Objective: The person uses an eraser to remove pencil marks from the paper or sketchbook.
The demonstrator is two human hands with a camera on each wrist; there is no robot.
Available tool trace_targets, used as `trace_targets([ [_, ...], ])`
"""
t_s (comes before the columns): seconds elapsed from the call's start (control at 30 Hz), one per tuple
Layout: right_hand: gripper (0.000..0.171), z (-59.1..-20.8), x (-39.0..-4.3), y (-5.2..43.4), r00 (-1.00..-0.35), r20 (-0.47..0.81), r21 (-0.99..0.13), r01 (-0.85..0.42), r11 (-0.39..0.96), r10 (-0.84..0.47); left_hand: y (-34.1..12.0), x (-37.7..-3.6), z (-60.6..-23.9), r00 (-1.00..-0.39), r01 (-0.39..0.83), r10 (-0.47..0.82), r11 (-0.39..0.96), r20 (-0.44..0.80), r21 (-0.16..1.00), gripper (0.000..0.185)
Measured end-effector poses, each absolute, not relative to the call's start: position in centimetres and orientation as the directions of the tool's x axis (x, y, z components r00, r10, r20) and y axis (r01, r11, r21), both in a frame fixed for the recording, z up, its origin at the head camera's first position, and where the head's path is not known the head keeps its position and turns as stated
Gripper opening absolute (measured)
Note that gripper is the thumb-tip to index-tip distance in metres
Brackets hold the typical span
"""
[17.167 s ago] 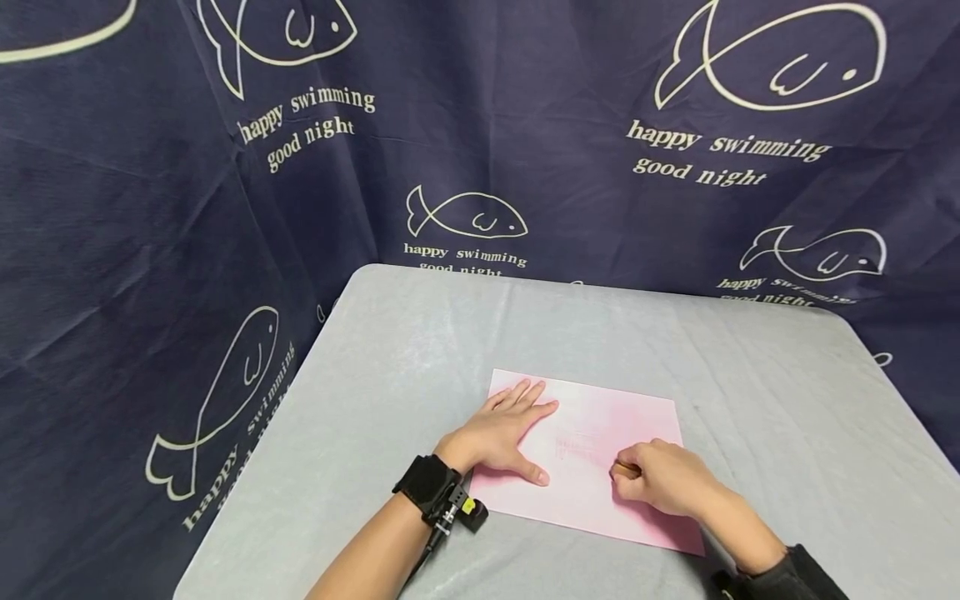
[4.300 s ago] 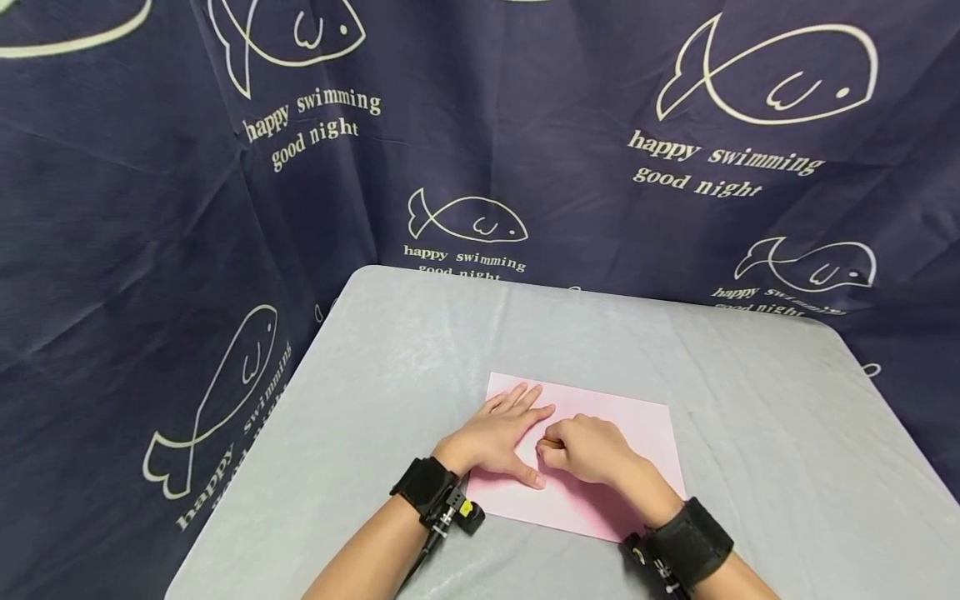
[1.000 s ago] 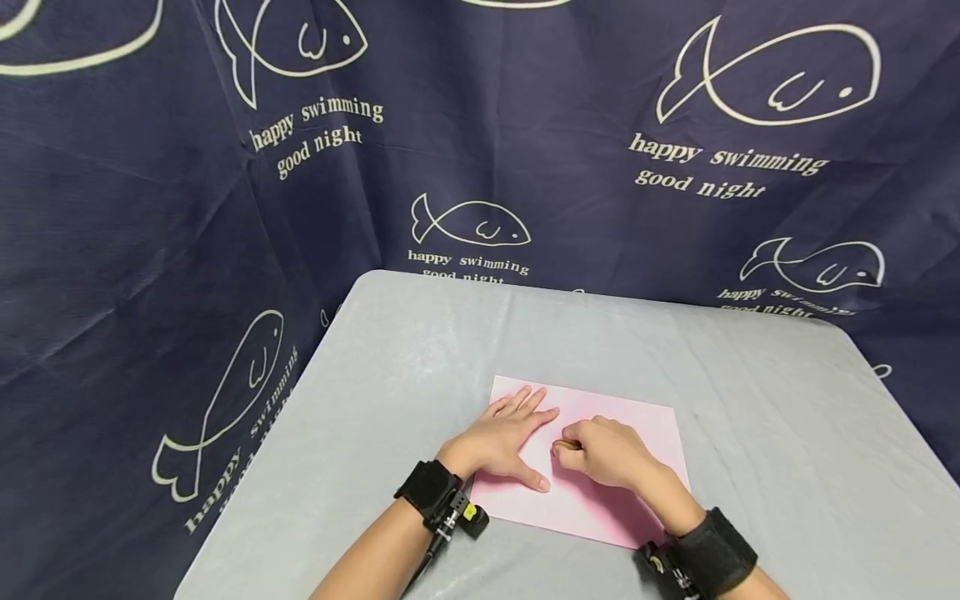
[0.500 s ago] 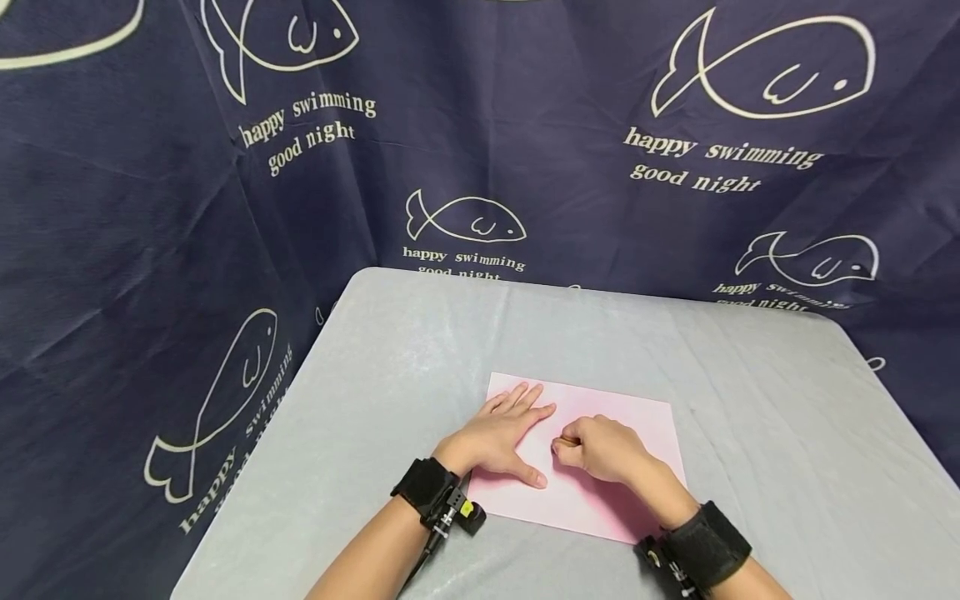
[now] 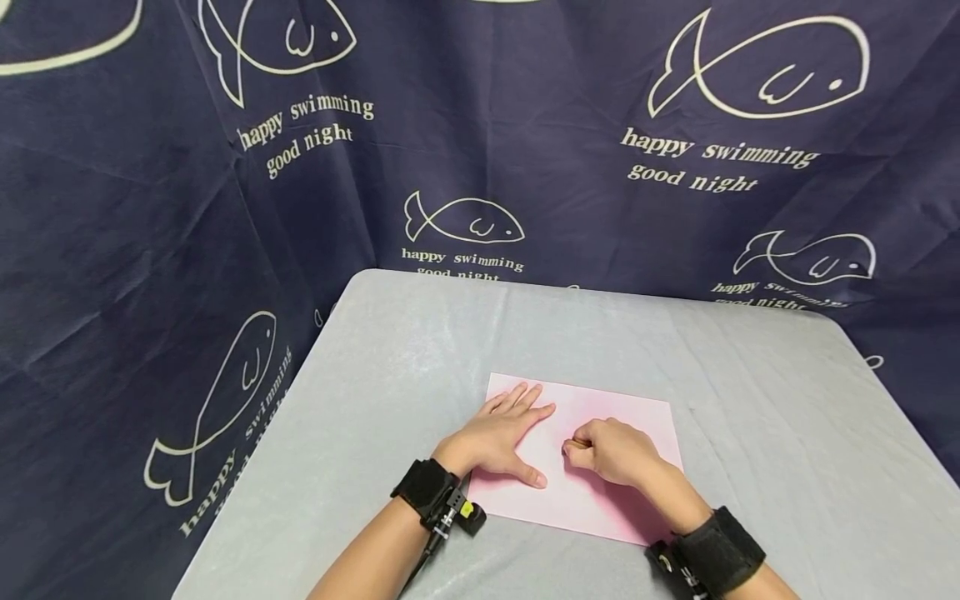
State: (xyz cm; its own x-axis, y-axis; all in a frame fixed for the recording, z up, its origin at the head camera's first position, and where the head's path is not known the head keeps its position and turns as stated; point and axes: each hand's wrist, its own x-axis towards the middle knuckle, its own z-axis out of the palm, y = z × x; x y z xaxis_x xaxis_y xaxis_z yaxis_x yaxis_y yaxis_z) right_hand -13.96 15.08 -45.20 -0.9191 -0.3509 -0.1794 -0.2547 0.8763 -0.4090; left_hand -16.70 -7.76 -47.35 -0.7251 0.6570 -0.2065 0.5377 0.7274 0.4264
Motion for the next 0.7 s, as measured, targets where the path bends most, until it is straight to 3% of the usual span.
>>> trace_targets([
  [0.7,0.04,-45.2,-12.5,19.5,-0.944,-0.209,-0.389,-0.158,0.908,-0.254,-7.6,-16.7,-47.4,-0.726,0.537,0.657,0.726,-0.202,0.429,0.112],
])
